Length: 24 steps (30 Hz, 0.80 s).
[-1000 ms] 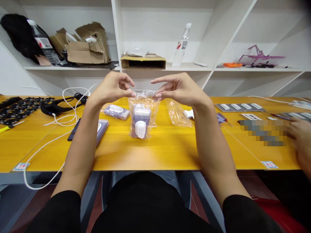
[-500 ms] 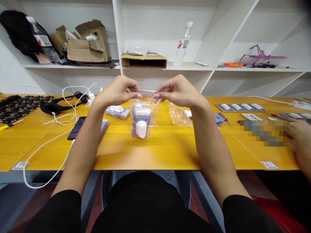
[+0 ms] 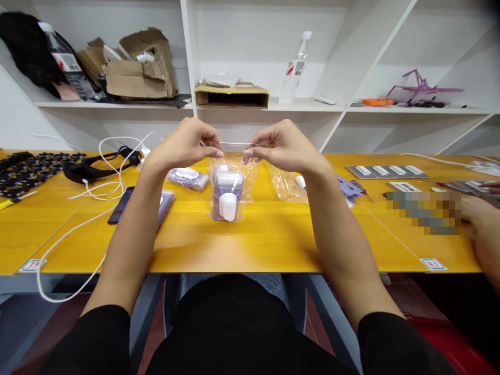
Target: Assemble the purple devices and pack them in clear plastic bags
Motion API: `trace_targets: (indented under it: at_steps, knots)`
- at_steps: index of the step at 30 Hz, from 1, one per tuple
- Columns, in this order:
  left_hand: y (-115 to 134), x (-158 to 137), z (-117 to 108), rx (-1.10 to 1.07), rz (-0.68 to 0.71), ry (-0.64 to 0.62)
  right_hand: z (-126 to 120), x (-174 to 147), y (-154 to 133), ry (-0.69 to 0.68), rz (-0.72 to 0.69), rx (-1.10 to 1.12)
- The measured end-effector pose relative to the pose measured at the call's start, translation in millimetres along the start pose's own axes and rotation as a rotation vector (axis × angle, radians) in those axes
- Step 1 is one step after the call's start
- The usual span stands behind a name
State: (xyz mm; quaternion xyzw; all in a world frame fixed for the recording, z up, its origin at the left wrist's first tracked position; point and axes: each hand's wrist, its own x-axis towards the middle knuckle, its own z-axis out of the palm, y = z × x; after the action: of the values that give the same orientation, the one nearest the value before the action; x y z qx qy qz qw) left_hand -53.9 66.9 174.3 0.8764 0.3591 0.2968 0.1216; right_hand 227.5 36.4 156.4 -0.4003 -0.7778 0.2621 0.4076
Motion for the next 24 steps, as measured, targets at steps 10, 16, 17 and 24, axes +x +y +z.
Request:
trace_targets:
  at_steps: [10, 16, 17, 24]
  knots:
    - [-11, -2, -14, 0.008, -0.017, -0.044, -11, 1, 8, -0.051, -0.013, -0.068]
    - [-6, -5, -15, -0.082, -0.071, -0.075, -19, -2, 7, -0.117, 0.015, -0.081]
    - [-4, -5, -14, -0.11, -0.079, -0.074, -20, -3, 6, -0.122, 0.009, -0.082]
    - [12, -8, -7, -0.269, -0.074, 0.032, -19, -3, 8, 0.023, -0.1, -0.029]
